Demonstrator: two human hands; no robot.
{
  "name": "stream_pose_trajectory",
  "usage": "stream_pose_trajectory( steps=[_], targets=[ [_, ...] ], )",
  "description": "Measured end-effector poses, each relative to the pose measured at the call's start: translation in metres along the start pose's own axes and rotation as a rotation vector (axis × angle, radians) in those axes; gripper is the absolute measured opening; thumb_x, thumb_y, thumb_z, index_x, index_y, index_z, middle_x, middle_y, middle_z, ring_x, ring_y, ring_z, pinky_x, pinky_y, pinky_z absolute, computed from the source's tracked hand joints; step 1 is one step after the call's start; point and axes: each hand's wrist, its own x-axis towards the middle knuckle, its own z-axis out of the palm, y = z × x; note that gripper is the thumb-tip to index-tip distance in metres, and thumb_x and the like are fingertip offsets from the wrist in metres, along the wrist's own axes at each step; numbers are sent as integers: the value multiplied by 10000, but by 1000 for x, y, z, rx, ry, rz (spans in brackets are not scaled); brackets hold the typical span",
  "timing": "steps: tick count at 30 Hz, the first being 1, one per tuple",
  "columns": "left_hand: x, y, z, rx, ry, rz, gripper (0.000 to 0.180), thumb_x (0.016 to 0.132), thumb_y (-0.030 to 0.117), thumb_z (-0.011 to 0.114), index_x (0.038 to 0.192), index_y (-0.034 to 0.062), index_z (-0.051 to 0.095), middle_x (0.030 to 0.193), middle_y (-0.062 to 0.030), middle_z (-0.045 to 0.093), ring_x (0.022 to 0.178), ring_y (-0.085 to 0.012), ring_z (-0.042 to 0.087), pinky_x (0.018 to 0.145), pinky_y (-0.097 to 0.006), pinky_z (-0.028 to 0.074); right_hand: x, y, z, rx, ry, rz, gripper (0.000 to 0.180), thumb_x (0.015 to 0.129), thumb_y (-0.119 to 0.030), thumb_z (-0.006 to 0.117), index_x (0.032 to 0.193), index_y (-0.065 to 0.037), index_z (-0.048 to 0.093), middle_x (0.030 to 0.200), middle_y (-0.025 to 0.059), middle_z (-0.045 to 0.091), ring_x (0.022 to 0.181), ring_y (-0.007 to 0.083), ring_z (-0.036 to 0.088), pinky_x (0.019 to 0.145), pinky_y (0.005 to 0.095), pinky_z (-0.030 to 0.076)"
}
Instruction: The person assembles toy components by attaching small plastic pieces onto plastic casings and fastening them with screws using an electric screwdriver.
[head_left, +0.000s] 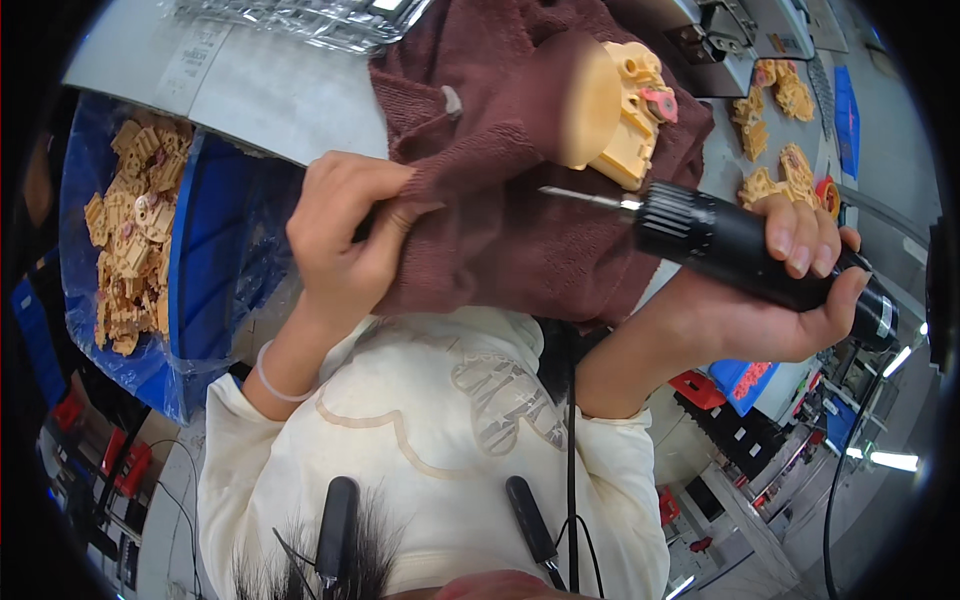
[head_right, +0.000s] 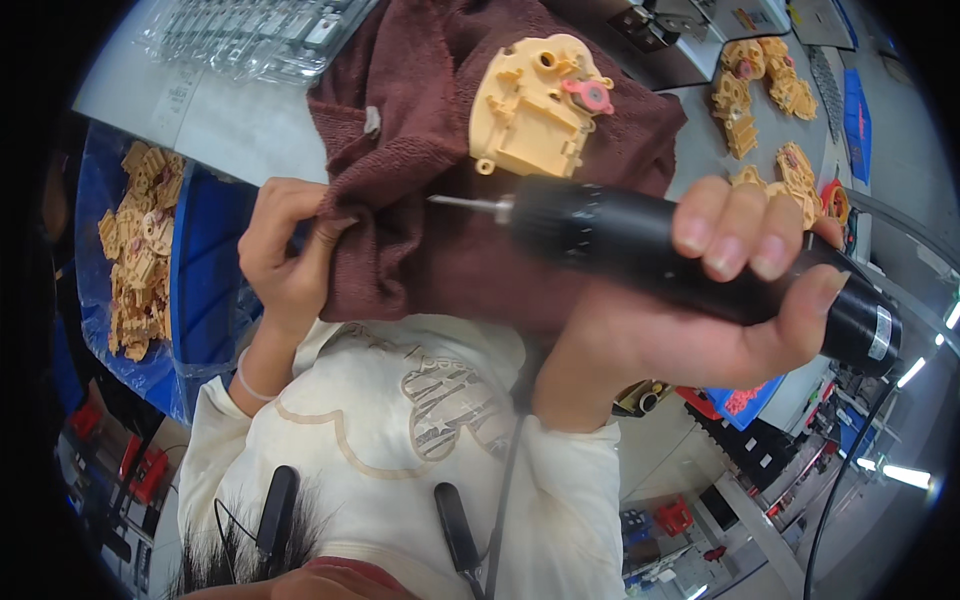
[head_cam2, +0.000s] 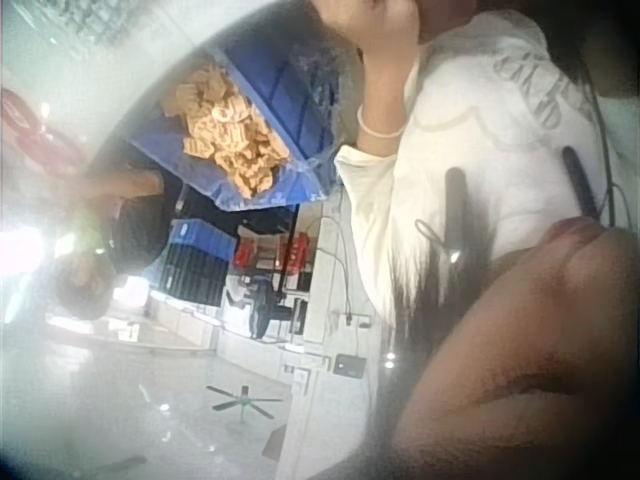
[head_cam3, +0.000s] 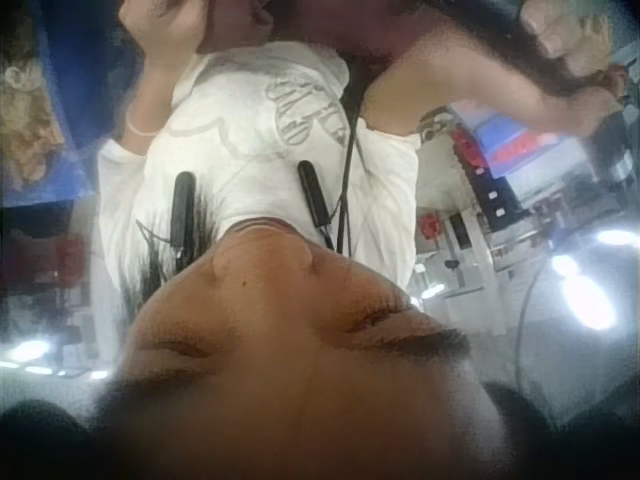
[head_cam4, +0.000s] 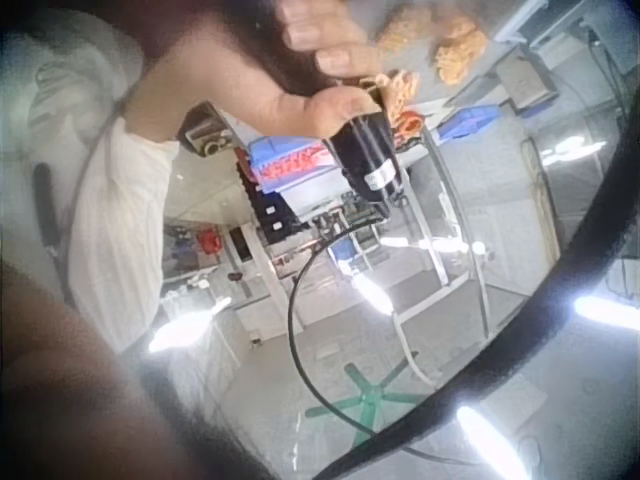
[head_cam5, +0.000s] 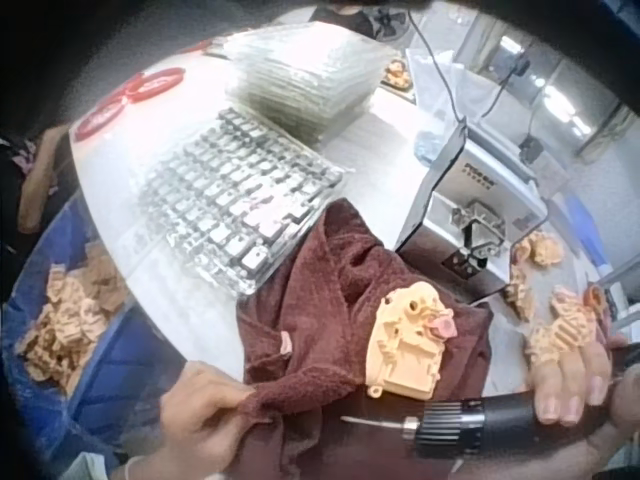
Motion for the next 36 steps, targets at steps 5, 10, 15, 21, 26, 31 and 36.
stream_pose_trajectory(
  steps=[5, 10, 15, 21, 26, 31, 36],
  targets=[
    [13, 19, -17, 133, -178, -84, 216, 728, -27, 775, 935, 19, 733, 914, -103, 730, 846, -277, 658, 797, -335, 481, 14, -24, -25, -131, 21, -141, 251, 901, -186, 659, 1036, -35, 512, 751, 20, 493, 629, 137, 495, 619, 291, 456],
    [41, 43, -44, 141, -297, -305, 450, 777, -14, 688, 1224, 27, 656, 1198, -100, 675, 1058, -215, 628, 916, -321, 453, 25, -46, -39, -335, 90, -128, 225, 973, -311, 616, 1058, -106, 582, 779, 28, 549, 634, 166, 522, 607, 313, 456],
    [70, 57, -34, 159, -244, 99, 453, 803, -108, 580, 1232, 21, 645, 1265, -125, 644, 1114, -272, 625, 976, -350, 462, 29, -56, -39, -300, 60, -26, 494, 992, -535, 566, 1214, -97, 507, 725, 80, 569, 579, 209, 563, 570, 343, 500],
    [70, 99, 2, 68, -362, 181, 328, 792, -87, 636, 1096, 29, 684, 1197, -137, 643, 1083, -321, 609, 951, -386, 475, 24, -59, -36, -448, 100, -109, 676, 953, -714, 455, 1193, -85, 508, 678, 99, 566, 556, 226, 555, 578, 423, 521],
    [60, 99, 16, 52, -366, 208, 299, 785, -64, 644, 1058, 50, 692, 1186, -93, 652, 1063, -296, 603, 951, -392, 448, 25, -74, -38, -359, 172, -74, 745, 935, -770, 390, 1141, -69, 537, 648, 118, 553, 562, 250, 552, 619, 492, 546],
    [62, 97, 7, 14, -357, 123, 239, 819, -90, 627, 1016, 27, 695, 1107, -107, 673, 1021, -289, 626, 898, -366, 475, 35, -94, -51, -278, 193, -89, 859, 876, -872, 316, 1050, -76, 587, 635, 114, 531, 534, 248, 511, 610, 471, 503],
    [68, 77, -19, 73, -342, 79, 200, 869, -107, 571, 1011, -18, 681, 1074, -127, 675, 1045, -251, 653, 936, -321, 476, 38, -101, -57, -326, 298, -133, 818, 874, -849, 337, 1002, -81, 589, 617, 107, 515, 504, 242, 481, 582, 425, 467]
  ],
)
